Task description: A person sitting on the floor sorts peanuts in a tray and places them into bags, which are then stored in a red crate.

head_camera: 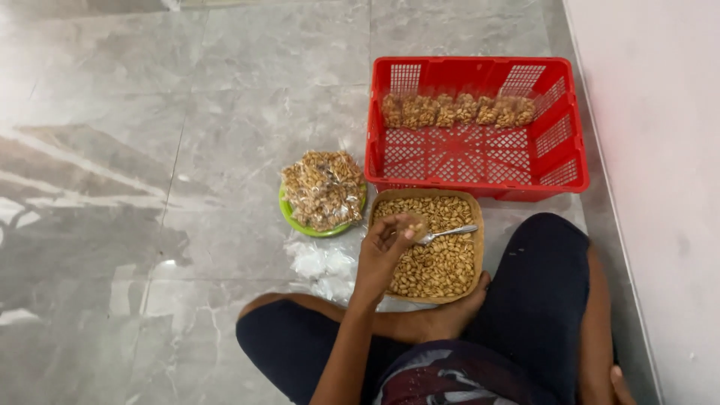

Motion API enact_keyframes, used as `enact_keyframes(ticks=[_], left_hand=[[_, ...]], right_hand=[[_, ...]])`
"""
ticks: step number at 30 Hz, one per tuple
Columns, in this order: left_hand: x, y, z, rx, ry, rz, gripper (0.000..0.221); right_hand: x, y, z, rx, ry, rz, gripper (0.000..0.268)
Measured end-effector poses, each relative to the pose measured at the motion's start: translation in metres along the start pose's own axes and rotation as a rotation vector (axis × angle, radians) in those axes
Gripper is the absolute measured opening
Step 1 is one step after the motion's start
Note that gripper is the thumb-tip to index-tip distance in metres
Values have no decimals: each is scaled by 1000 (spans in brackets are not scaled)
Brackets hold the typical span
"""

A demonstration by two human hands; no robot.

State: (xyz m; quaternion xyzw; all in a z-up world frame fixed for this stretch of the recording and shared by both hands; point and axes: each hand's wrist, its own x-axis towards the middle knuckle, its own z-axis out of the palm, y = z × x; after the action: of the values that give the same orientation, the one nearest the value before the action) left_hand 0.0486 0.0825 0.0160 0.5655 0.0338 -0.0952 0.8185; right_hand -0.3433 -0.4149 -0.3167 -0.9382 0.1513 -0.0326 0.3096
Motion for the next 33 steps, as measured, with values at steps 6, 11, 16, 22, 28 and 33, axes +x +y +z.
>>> enact_keyframes(ticks=[6,11,16,22,28,33], left_hand=[[3,5,-31,-48,-5,-9,33],[-1,24,-43,-37,21,7,27],[-3,24,-45,-34,42,-25,30],[-8,20,-25,11,17,-4,25],[-15,31,6,42,4,-37,28],[-15,29,26,43,-51,0,24]], right_hand=[[39,50,-5,-150,65,-409,70],[64,35,10,165,-127,48,64],[43,51,23,-375,50,-375,78],[69,-45,6,581,-3,952,79],[81,-35,21,526,-173,1086,93],[98,-35,-17,-241,-686,525,61]])
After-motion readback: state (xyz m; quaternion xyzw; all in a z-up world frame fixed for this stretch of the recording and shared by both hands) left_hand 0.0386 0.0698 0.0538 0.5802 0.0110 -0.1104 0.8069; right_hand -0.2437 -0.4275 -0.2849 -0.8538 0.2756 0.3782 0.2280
